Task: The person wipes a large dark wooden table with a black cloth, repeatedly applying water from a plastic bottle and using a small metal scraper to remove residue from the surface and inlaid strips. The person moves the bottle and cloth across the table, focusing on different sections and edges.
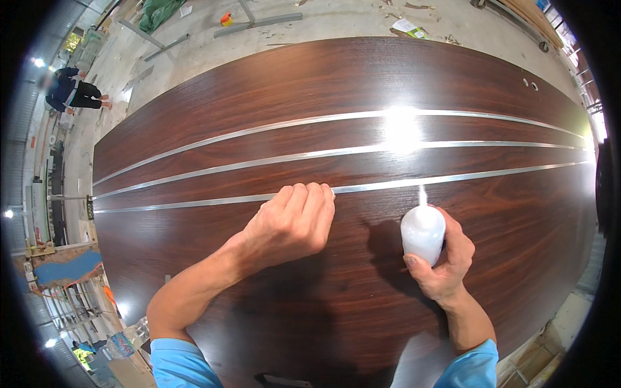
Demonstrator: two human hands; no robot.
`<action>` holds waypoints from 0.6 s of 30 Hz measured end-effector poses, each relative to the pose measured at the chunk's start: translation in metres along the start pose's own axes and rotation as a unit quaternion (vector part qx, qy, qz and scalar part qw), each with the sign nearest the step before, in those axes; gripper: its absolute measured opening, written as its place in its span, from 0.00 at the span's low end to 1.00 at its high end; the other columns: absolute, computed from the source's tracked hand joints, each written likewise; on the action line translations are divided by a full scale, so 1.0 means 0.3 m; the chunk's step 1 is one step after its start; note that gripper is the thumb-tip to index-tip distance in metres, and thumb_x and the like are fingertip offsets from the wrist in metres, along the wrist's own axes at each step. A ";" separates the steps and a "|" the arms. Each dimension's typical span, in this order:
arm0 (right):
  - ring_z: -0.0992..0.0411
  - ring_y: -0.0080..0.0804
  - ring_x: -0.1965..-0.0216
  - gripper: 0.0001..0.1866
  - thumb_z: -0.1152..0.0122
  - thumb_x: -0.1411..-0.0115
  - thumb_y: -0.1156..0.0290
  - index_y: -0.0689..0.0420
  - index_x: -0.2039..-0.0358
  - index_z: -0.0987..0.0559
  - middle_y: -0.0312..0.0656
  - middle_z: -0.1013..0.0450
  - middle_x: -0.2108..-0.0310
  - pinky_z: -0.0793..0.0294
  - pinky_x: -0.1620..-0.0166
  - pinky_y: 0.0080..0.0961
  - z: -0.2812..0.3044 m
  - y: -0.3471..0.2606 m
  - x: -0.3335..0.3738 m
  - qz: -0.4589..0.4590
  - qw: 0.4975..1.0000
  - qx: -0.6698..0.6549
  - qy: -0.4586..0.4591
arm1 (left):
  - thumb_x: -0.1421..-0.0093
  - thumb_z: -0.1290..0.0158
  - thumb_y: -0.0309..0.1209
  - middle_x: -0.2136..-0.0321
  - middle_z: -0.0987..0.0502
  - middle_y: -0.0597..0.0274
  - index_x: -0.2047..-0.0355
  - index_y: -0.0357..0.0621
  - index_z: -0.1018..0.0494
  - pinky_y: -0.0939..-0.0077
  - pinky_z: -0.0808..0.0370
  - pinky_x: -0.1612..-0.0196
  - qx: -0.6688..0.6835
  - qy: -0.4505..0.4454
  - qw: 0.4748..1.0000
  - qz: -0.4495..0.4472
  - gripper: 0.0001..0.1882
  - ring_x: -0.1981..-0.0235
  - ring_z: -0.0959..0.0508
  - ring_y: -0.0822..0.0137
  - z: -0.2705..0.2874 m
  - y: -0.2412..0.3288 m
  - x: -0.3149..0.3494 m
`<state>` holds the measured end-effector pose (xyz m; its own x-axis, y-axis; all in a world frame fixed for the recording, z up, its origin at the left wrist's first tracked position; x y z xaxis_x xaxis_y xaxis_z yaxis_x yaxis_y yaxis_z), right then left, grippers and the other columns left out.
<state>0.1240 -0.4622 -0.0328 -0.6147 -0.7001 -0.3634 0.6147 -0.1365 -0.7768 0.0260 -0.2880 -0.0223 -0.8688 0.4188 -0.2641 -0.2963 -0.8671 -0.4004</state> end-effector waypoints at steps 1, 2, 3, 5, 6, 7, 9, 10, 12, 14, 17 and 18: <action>0.16 0.41 0.59 0.36 0.21 0.47 0.61 0.71 0.44 0.23 0.53 0.18 0.60 0.16 0.55 0.33 -0.006 -0.004 -0.007 -0.005 1.000 0.000 -0.009 | 0.41 0.40 0.24 0.75 0.24 0.62 0.64 0.31 0.19 0.82 0.29 0.72 0.001 0.002 1.000 0.003 0.07 0.74 0.25 0.72 0.001 -0.001 0.000; 0.16 0.40 0.60 0.35 0.21 0.46 0.61 0.71 0.44 0.23 0.52 0.18 0.60 0.16 0.56 0.32 -0.011 -0.007 -0.016 -0.010 1.000 0.001 -0.019 | 0.39 0.39 0.25 0.75 0.24 0.62 0.64 0.31 0.20 0.81 0.28 0.72 0.005 0.000 1.000 0.011 0.07 0.74 0.24 0.72 0.001 -0.004 0.000; 0.16 0.40 0.60 0.35 0.21 0.46 0.61 0.70 0.44 0.23 0.51 0.18 0.61 0.17 0.56 0.32 -0.023 -0.005 -0.023 -0.026 0.999 -0.002 -0.041 | 0.37 0.38 0.26 0.74 0.24 0.62 0.64 0.31 0.20 0.80 0.27 0.72 0.011 -0.004 1.000 0.021 0.07 0.74 0.24 0.72 -0.001 -0.008 0.001; 0.17 0.38 0.62 0.35 0.22 0.46 0.62 0.69 0.43 0.24 0.50 0.18 0.60 0.18 0.56 0.31 -0.022 -0.016 -0.034 -0.026 0.999 -0.009 -0.046 | 0.36 0.37 0.26 0.74 0.24 0.62 0.64 0.31 0.20 0.79 0.26 0.71 0.025 0.005 0.999 0.041 0.08 0.74 0.24 0.72 0.003 -0.014 0.004; 0.17 0.38 0.62 0.35 0.22 0.46 0.62 0.69 0.43 0.25 0.50 0.18 0.59 0.18 0.55 0.32 -0.020 -0.007 -0.033 -0.048 0.997 -0.024 -0.047 | 0.36 0.37 0.26 0.74 0.24 0.62 0.64 0.31 0.20 0.79 0.26 0.71 0.032 0.016 0.998 0.051 0.08 0.74 0.23 0.72 0.006 -0.017 0.007; 0.18 0.37 0.62 0.35 0.22 0.46 0.63 0.69 0.43 0.26 0.51 0.18 0.59 0.18 0.55 0.32 -0.019 -0.007 -0.029 -0.051 0.996 -0.052 -0.046 | 0.36 0.37 0.26 0.73 0.24 0.62 0.63 0.31 0.20 0.79 0.26 0.71 0.042 0.024 0.997 0.066 0.08 0.73 0.23 0.72 0.007 -0.025 0.011; 0.18 0.36 0.60 0.36 0.23 0.46 0.64 0.69 0.42 0.27 0.51 0.19 0.57 0.19 0.53 0.32 -0.020 0.022 -0.007 -0.098 0.992 -0.060 -0.048 | 0.39 0.38 0.24 0.74 0.24 0.61 0.64 0.31 0.20 0.79 0.27 0.70 0.051 0.042 0.996 0.066 0.07 0.73 0.25 0.70 0.007 -0.026 0.018; 0.18 0.35 0.59 0.36 0.24 0.46 0.64 0.68 0.41 0.28 0.50 0.19 0.56 0.19 0.52 0.32 -0.010 0.039 0.007 -0.121 0.988 -0.093 -0.023 | 0.41 0.39 0.23 0.74 0.25 0.60 0.65 0.31 0.20 0.78 0.28 0.70 0.065 0.039 0.995 0.067 0.06 0.73 0.25 0.69 0.000 -0.029 0.022; 0.19 0.34 0.56 0.37 0.24 0.46 0.65 0.68 0.41 0.29 0.51 0.19 0.54 0.20 0.50 0.32 0.001 0.071 0.043 -0.162 0.974 -0.156 0.022 | 0.41 0.39 0.24 0.72 0.24 0.59 0.64 0.31 0.20 0.78 0.28 0.70 0.087 0.050 0.993 0.070 0.07 0.73 0.25 0.69 -0.003 -0.038 0.026; 0.21 0.33 0.53 0.38 0.25 0.46 0.67 0.68 0.39 0.31 0.50 0.20 0.51 0.23 0.46 0.33 0.003 0.073 0.067 -0.160 0.970 -0.178 0.047 | 0.41 0.36 0.25 0.69 0.24 0.60 0.63 0.35 0.20 0.74 0.28 0.67 0.167 0.064 0.977 0.117 0.08 0.70 0.26 0.66 -0.006 -0.073 0.027; 0.23 0.37 0.48 0.35 0.26 0.47 0.70 0.64 0.40 0.30 0.53 0.20 0.49 0.26 0.42 0.37 -0.008 0.063 0.095 -0.191 0.962 -0.179 0.082 | 0.43 0.34 0.26 0.67 0.25 0.60 0.63 0.41 0.22 0.68 0.29 0.64 0.303 0.060 0.925 0.223 0.09 0.67 0.26 0.62 -0.034 -0.128 0.019; 0.25 0.39 0.45 0.34 0.26 0.48 0.71 0.63 0.41 0.29 0.52 0.20 0.47 0.26 0.41 0.38 -0.011 0.049 0.089 -0.184 0.966 -0.164 0.077 | 0.44 0.32 0.27 0.66 0.25 0.61 0.63 0.44 0.23 0.63 0.31 0.61 0.329 0.060 0.910 0.244 0.11 0.64 0.27 0.58 -0.038 -0.132 0.012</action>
<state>0.1151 -0.4806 -0.0555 -0.8434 -0.5306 -0.0845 0.1671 -0.1095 -0.9798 0.0392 -0.2491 -0.0175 -0.9227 -0.0673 -0.3795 -0.0949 -0.9146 0.3930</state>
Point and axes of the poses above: each hand's wrist, its own x-axis away from the middle knuckle, its own z-axis out of the back of the hand, y = z × x, the point moved 9 cm from there along -x, towards the middle knuckle
